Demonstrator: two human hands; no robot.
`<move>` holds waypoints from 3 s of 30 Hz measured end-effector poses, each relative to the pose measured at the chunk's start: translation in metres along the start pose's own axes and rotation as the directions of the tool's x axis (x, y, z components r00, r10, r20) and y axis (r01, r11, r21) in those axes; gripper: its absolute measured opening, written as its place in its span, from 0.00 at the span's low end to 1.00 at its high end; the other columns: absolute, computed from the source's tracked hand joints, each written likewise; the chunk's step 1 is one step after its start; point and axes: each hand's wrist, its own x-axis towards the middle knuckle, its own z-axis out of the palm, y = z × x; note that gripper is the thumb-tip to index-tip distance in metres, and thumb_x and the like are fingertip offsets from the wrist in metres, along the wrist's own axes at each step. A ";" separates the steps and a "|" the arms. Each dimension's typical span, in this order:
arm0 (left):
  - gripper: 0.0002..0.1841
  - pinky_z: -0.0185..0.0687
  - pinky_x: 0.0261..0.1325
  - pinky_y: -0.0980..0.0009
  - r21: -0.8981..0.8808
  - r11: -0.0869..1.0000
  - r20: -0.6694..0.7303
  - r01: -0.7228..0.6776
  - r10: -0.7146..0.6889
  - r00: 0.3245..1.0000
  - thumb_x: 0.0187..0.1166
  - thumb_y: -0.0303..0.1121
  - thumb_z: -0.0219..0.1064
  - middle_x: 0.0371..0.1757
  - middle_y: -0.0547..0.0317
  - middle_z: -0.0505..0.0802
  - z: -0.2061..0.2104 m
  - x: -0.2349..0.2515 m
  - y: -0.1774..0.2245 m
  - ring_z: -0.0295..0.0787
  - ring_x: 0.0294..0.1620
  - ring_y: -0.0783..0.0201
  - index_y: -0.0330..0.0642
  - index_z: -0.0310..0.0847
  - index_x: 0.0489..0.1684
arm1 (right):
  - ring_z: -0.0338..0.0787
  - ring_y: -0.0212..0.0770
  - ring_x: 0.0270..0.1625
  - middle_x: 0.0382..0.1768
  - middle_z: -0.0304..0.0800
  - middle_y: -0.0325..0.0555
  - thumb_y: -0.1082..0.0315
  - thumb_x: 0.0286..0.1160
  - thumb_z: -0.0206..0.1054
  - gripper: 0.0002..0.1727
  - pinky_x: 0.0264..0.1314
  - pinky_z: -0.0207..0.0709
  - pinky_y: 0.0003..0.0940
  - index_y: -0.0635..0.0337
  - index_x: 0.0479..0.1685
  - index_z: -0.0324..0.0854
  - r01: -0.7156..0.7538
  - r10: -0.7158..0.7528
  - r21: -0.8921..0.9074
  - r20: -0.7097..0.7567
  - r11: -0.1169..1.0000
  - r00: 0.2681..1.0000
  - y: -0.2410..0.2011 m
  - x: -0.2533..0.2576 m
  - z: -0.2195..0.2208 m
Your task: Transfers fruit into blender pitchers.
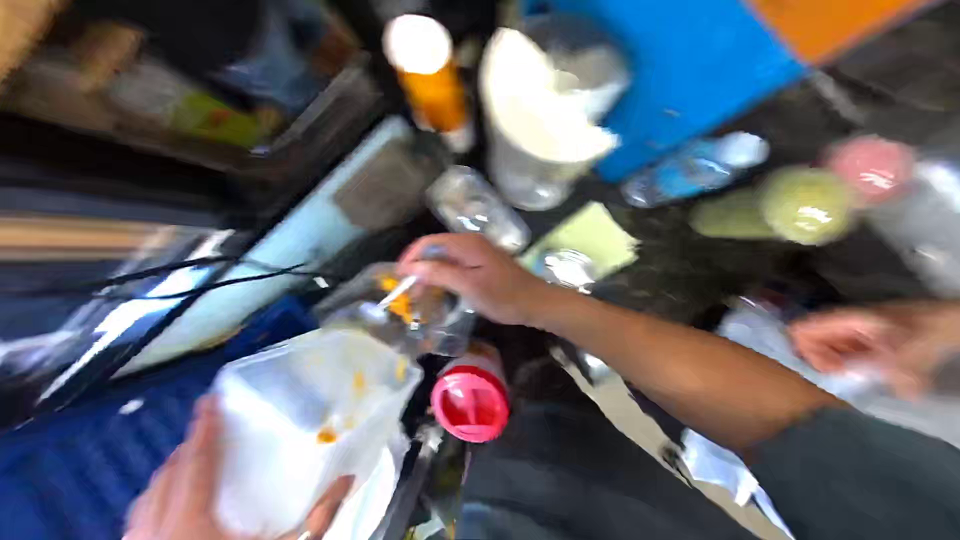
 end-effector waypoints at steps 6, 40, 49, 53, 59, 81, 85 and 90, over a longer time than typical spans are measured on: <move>0.70 0.72 0.61 0.27 0.091 0.989 -0.150 0.117 -0.103 0.983 0.42 0.82 0.69 0.71 0.30 0.83 0.021 -0.007 -0.011 0.82 0.67 0.28 0.41 0.59 0.90 | 0.92 0.35 0.40 0.38 0.94 0.42 0.69 0.88 0.53 0.15 0.45 0.89 0.34 0.61 0.51 0.88 0.033 -0.034 -0.031 -0.023 0.999 0.999 -0.035 -0.002 0.007; 0.72 0.74 0.84 0.56 -0.910 0.365 -0.340 0.195 -0.928 0.150 0.44 0.48 0.93 0.84 0.41 0.72 0.336 -0.565 -0.100 0.71 0.83 0.52 0.29 0.40 0.90 | 0.78 0.51 0.76 0.71 0.81 0.49 0.50 0.74 0.74 0.26 0.77 0.74 0.56 0.44 0.72 0.83 0.437 0.310 -0.506 0.840 0.744 0.445 0.079 -0.203 0.417; 0.72 0.70 0.84 0.58 -0.888 0.296 -0.309 0.352 -0.951 0.018 0.42 0.57 0.90 0.81 0.31 0.72 0.376 -0.677 -0.080 0.71 0.82 0.51 0.22 0.45 0.86 | 0.83 0.58 0.68 0.68 0.81 0.58 0.48 0.70 0.78 0.29 0.67 0.79 0.63 0.53 0.66 0.83 0.564 0.286 -0.513 0.849 0.647 0.444 0.088 -0.210 0.570; 0.60 0.62 0.86 0.46 -0.788 0.470 -0.473 0.397 -0.876 0.098 0.53 0.59 0.86 0.82 0.37 0.73 0.365 -0.648 -0.101 0.68 0.83 0.45 0.40 0.54 0.87 | 0.89 0.32 0.40 0.42 0.90 0.38 0.48 0.79 0.69 0.19 0.41 0.88 0.34 0.53 0.55 0.86 0.433 0.175 -0.312 0.928 0.845 0.328 0.005 -0.286 0.541; 0.55 0.60 0.85 0.48 -0.543 0.745 -0.674 0.386 -0.662 0.329 0.58 0.61 0.82 0.81 0.46 0.76 0.298 -0.558 -0.133 0.69 0.82 0.48 0.54 0.55 0.88 | 0.86 0.36 0.38 0.43 0.86 0.41 0.39 0.67 0.77 0.32 0.35 0.84 0.35 0.52 0.62 0.83 0.666 -0.025 -0.460 0.812 0.587 0.583 -0.044 -0.237 0.513; 0.65 0.67 0.86 0.53 -0.293 0.880 -0.826 -0.374 -0.035 0.563 0.46 0.44 0.92 0.83 0.46 0.71 0.093 -0.058 -0.071 0.70 0.84 0.54 0.38 0.47 0.88 | 0.89 0.26 0.27 0.36 0.94 0.37 0.69 0.76 0.72 0.09 0.28 0.88 0.23 0.59 0.50 0.91 0.282 -0.323 -0.314 -0.088 0.907 0.942 -0.113 -0.049 0.179; 0.63 0.63 0.88 0.53 -0.164 0.927 -0.857 -0.337 0.035 0.514 0.47 0.47 0.92 0.85 0.48 0.68 0.097 -0.032 -0.068 0.63 0.87 0.54 0.46 0.48 0.87 | 0.87 0.29 0.29 0.34 0.93 0.36 0.67 0.79 0.69 0.08 0.30 0.84 0.29 0.53 0.48 0.93 0.143 -0.199 -0.452 -0.078 0.881 0.977 -0.095 -0.030 0.172; 0.57 0.58 0.88 0.49 -0.024 0.961 -0.842 -0.277 0.130 0.524 0.55 0.49 0.88 0.85 0.46 0.69 0.091 -0.014 -0.071 0.61 0.88 0.50 0.52 0.51 0.88 | 0.85 0.33 0.26 0.30 0.90 0.38 0.67 0.79 0.69 0.06 0.24 0.80 0.32 0.52 0.45 0.92 0.149 -0.207 -0.470 -0.074 0.870 0.976 -0.109 -0.023 0.155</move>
